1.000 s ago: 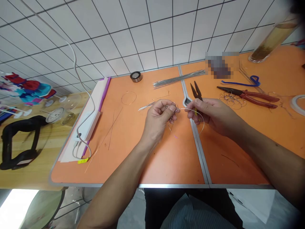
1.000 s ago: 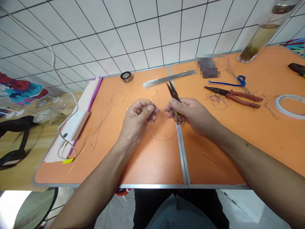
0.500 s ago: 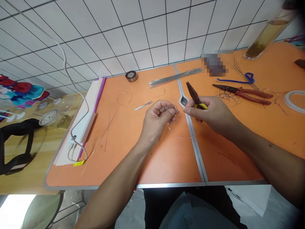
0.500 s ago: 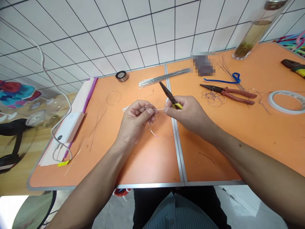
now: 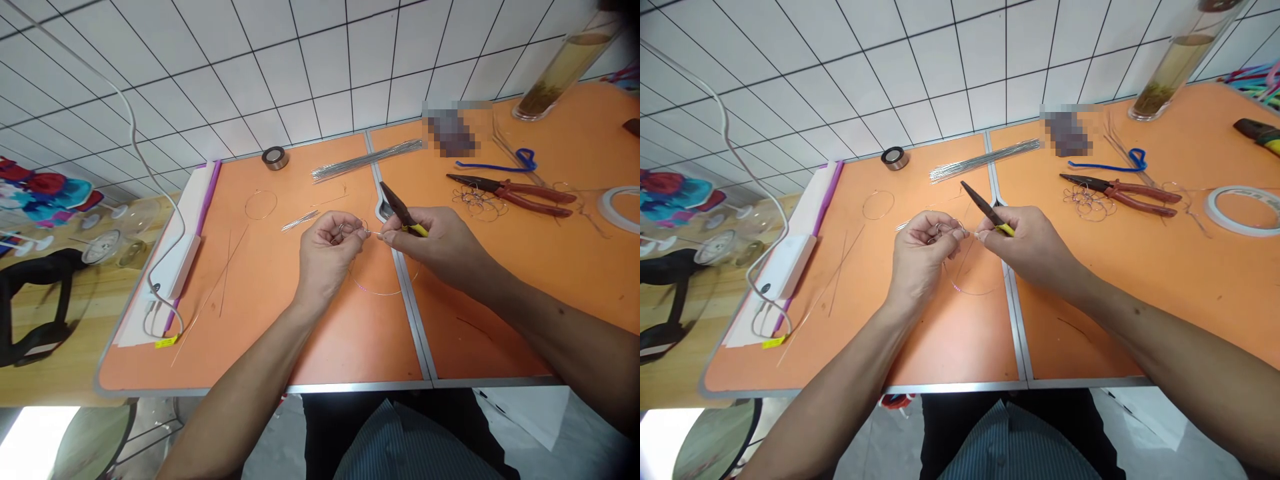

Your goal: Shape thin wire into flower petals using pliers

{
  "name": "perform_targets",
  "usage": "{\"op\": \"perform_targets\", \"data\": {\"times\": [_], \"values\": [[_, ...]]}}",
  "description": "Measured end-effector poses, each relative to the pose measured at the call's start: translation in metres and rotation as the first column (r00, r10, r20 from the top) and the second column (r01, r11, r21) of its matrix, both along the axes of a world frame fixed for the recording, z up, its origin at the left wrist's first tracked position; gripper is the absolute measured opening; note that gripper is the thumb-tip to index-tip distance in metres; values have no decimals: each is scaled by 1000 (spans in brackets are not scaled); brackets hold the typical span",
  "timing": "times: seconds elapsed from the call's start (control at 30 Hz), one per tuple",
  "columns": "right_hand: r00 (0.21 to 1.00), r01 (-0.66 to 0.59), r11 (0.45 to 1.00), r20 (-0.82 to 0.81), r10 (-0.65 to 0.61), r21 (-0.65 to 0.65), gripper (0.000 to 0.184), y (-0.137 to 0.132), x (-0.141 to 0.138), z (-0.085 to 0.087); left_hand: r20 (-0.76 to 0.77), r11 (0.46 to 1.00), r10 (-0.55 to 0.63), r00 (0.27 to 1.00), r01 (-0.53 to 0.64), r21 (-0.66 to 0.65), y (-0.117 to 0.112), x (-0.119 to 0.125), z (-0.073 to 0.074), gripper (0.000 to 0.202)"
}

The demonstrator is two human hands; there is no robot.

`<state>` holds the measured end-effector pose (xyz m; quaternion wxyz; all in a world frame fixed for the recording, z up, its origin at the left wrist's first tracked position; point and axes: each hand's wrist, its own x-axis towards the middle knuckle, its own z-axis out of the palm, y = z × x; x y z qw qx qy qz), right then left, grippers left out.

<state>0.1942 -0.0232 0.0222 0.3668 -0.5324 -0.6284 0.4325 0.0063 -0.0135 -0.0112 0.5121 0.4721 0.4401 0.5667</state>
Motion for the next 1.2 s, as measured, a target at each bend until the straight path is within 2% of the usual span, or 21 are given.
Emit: {"op": "perform_targets", "data": {"times": [0.1, 0.17, 0.3, 0.47, 0.57, 0.83, 0.97, 1.2], "values": [[1000, -26, 1000, 15, 26, 9, 23, 0, 0, -1, -3, 1000, 12, 1000, -12, -6, 2, -2, -1, 12], [998, -58, 998, -5, 58, -32, 29, 3, 3, -3, 10, 1000, 2, 1000, -2, 3, 3, -5, -2, 14], [986, -66, 990, -161, 46, -121, 41, 13, 7, -14, 10, 998, -61, 998, 61, -15, 3, -5, -1, 17], [942, -60, 991, -336, 15, -122, 38, 18, 4, -24, -9, 987, -155, 988, 154, -38, -1, -1, -1, 18], [923, -68, 988, -384, 9, -141, 33, 18, 1, -27, -14, 981, -192, 981, 191, -34, -3, 0, -1, 17], [929, -61, 985, -370, -4, -163, 12, 17, -1, -23, 45, 978, -203, 978, 205, -34, -3, 3, -2, 30], [935, -24, 983, -353, -44, -184, 13, 16, -3, -19, 67, 973, -221, 973, 225, -54, -3, 3, -3, 32], [938, -6, 987, -344, -51, -163, 11, 18, -1, -23, 83, 956, -216, 973, 228, -186, -4, 3, -5, 30]]}}
